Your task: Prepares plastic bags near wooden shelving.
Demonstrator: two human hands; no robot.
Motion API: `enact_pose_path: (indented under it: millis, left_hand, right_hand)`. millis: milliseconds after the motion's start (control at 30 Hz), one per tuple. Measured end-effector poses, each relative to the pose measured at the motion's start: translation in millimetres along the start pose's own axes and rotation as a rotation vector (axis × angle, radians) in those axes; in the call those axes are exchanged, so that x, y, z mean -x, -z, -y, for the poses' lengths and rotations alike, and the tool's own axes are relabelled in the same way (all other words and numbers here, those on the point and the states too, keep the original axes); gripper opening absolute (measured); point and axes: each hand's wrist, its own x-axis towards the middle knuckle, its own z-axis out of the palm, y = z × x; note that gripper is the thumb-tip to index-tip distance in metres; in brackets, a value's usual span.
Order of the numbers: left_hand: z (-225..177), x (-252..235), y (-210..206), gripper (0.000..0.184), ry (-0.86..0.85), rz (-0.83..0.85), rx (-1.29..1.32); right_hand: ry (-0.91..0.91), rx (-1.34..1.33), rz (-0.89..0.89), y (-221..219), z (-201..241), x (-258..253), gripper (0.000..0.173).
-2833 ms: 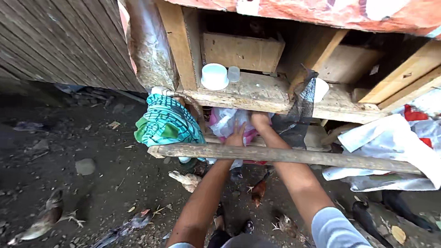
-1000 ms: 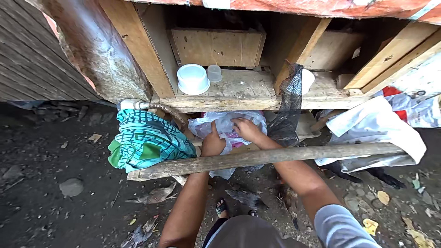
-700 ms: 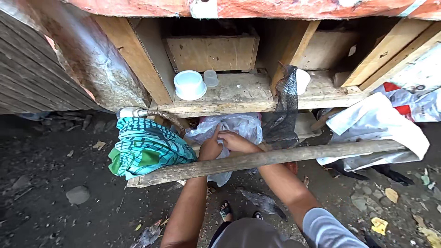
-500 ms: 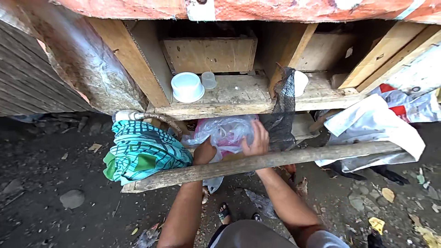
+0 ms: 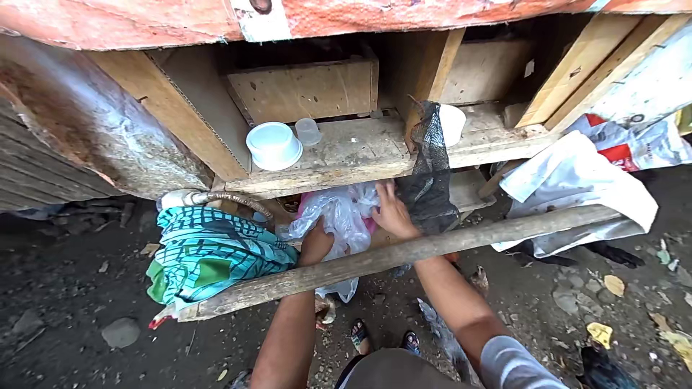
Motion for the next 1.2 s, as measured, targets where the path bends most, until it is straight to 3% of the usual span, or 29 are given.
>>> enact_pose_path:
  millis: [67, 167, 200, 300, 400, 467, 600, 667, 733, 833, 867, 967, 1033, 1133, 1200]
  left_hand:
    - [1.3, -1.1, -1.4, 0.07, 0.0, -0.006, 0.011]
    - [2.1, -1.7, -1.3, 0.068, -0.026, -0.035, 0.064]
    - [0.8, -1.5, -0.3, 0.066, -0.045, -0.05, 0.095]
    - [-6.8, 2.6, 2.4, 0.057, -0.095, -0.107, 0.135]
    - [-22.9, 8.0, 10.0, 0.05, -0.132, -0.167, 0.142]
    - [-32.3, 11.5, 13.4, 0.052, -0.149, -0.162, 0.147]
    - [-29.3, 22.7, 12.6, 0.066, -0.311, -0.156, 0.248]
    - [-19.1, 34.1, 10.9, 0.067, -0.45, -0.166, 0.398]
    - [-9.0, 49.0, 8.1, 0.058, -0.547, -0.158, 0.645]
    - [6.1, 62.5, -6.5, 0.047, -0.559, -0.16, 1.04]
    - [10.5, 65.0, -14.8, 0.045, -0.514, -0.173, 1.118]
    - [12.5, 66.3, -47.8, 0.039, -0.462, -0.265, 1.216]
    - [6.4, 67.1, -68.5, 0.038, -0.455, -0.356, 1.195]
    - [-12.1, 78.9, -81.8, 0.038, -0.399, -0.347, 1.157]
    - [-22.0, 93.5, -75.4, 0.043, -0.326, -0.267, 1.134]
  right_hand:
    - [0.015, 0.072, 0.137, -2.6, -14.5, -13.2, 0.081]
    - [-0.13, -0.226, -0.045, 0.7, -39.4, -10.8, 0.028]
    - [-0.197, -0.382, -0.134, 4.8, -45.8, -6.8, 0.022]
    - [-0.253, -0.695, -0.312, 17.0, -59.4, 16.4, 0.019]
    - [-0.303, -0.727, -0.362, 29.8, -62.8, 35.8, 0.011]
    - [-0.353, -0.607, -0.292, 35.9, -67.9, 48.0, 0.022]
    - [-0.241, -0.16, -0.042, 34.1, -92.7, 91.1, 0.08]
    - [-0.232, -0.03, 0.133, 33.7, -99.6, 119.8, 0.084]
    - [-0.287, -0.032, 0.355, 32.5, -96.1, 144.9, 0.081]
    - [-0.258, -0.244, 0.502, 1.7, -94.4, 171.5, 0.112]
    - [-0.243, -0.39, 0.515, -12.3, -93.2, 177.4, 0.115]
    - [-0.157, -0.757, 0.487, -29.6, -64.9, 176.3, 0.098]
    - [-0.099, -0.859, 0.393, -26.3, -30.7, 167.2, 0.092]
    - [-0.051, -0.583, 0.299, -20.0, 7.9, 143.8, 0.081]
    - [0.0, -0.373, 0.251, -20.3, 23.2, 125.6, 0.057]
